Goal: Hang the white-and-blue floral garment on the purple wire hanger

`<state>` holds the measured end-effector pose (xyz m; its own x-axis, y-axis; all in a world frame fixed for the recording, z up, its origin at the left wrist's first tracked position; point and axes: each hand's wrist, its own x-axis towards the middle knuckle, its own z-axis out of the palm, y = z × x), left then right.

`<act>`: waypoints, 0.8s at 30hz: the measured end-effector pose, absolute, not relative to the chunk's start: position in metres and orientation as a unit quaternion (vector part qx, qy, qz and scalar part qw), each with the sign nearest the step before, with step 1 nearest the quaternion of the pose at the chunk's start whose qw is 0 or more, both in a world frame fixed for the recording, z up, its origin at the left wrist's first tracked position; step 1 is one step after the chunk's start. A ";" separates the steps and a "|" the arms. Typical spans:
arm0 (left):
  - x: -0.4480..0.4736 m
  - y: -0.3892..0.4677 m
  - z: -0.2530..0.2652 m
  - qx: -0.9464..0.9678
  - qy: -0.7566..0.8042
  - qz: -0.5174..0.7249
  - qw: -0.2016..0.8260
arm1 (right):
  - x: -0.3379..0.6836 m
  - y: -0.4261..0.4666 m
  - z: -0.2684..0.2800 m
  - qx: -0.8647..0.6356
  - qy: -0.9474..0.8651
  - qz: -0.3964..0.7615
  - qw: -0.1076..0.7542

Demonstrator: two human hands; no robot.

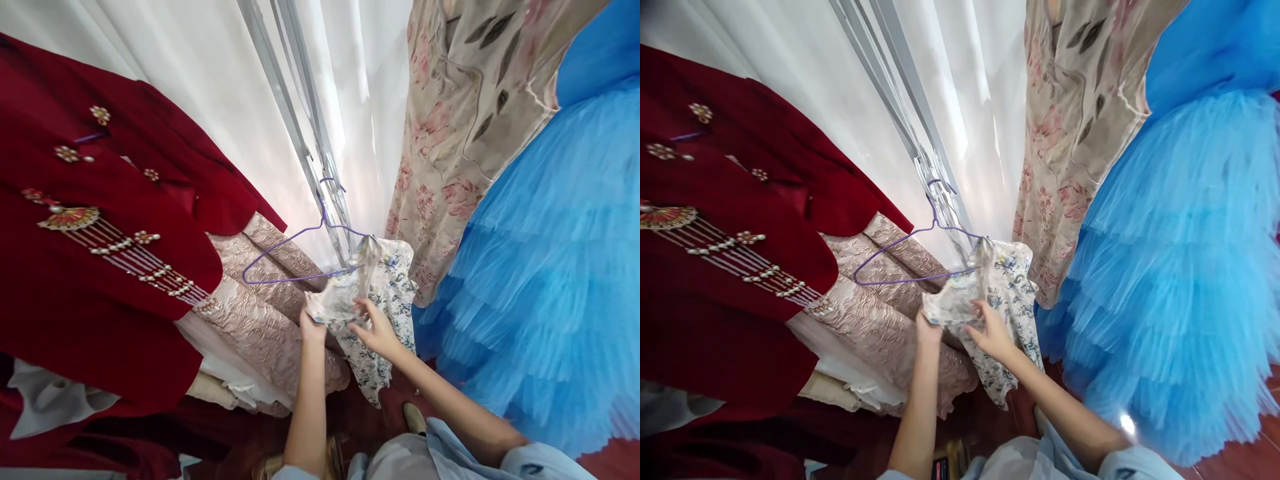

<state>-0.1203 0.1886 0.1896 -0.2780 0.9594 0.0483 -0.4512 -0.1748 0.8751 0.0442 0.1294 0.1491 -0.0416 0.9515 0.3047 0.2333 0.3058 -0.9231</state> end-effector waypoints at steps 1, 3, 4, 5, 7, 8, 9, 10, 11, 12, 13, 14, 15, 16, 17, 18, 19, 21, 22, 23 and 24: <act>-0.106 0.180 0.185 0.317 0.390 0.687 0.525 | 0.046 0.128 0.151 -0.442 -0.659 0.355 0.494; -0.083 0.166 0.188 0.391 0.395 0.650 0.519 | 0.051 0.125 0.154 -0.398 -0.690 0.387 0.464; -0.074 0.161 0.194 0.465 0.398 0.617 0.494 | 0.055 0.124 0.155 -0.397 -0.690 0.409 0.446; -0.068 0.157 0.201 0.553 0.400 0.574 0.453 | 0.062 0.122 0.155 -0.409 -0.684 0.430 0.425; -0.060 0.155 0.216 0.699 0.381 0.479 0.370 | 0.082 0.119 0.156 -0.445 -0.667 0.453 0.389; -0.057 0.155 0.222 0.743 0.363 0.440 0.350 | 0.095 0.117 0.159 -0.458 -0.663 0.454 0.379; -0.054 0.155 0.224 0.767 0.345 0.413 0.350 | 0.109 0.115 0.163 -0.464 -0.664 0.454 0.371; -0.050 0.155 0.222 0.777 0.327 0.391 0.369 | 0.124 0.113 0.169 -0.461 -0.671 0.457 0.359; -0.045 0.154 0.217 0.777 0.309 0.371 0.404 | 0.139 0.111 0.177 -0.450 -0.682 0.466 0.338; -0.038 0.151 0.209 0.768 0.294 0.351 0.448 | 0.154 0.109 0.188 -0.434 -0.697 0.481 0.308; -0.031 0.148 0.198 0.753 0.282 0.328 0.497 | 0.168 0.108 0.200 -0.411 -0.714 0.499 0.271; -0.023 0.144 0.187 0.733 0.273 0.304 0.544 | 0.182 0.108 0.213 -0.384 -0.731 0.513 0.233; -0.017 0.139 0.176 0.713 0.269 0.280 0.584 | 0.196 0.109 0.226 -0.359 -0.748 0.519 0.205; -0.011 0.135 0.165 0.695 0.274 0.260 0.612 | 0.209 0.112 0.239 -0.340 -0.763 0.516 0.189; -0.008 0.131 0.157 0.680 0.289 0.248 0.627 | 0.224 0.117 0.250 -0.331 -0.774 0.505 0.193; -0.007 0.127 0.151 0.667 0.315 0.249 0.627 | 0.238 0.124 0.259 -0.329 -0.779 0.489 0.215; -0.010 0.124 0.148 0.655 0.347 0.263 0.618 | 0.253 0.134 0.267 -0.331 -0.777 0.472 0.253; -0.023 0.120 0.151 0.634 0.412 0.310 0.576 | 0.279 0.160 0.276 -0.345 -0.744 0.442 0.363; -0.032 0.118 0.155 0.628 0.438 0.334 0.549 | 0.290 0.177 0.279 -0.357 -0.716 0.423 0.425; -0.043 0.116 0.161 0.627 0.461 0.351 0.521 | 0.299 0.196 0.281 -0.370 -0.685 0.401 0.483; -0.054 0.112 0.167 0.629 0.479 0.361 0.494 | 0.304 0.217 0.283 -0.383 -0.657 0.375 0.531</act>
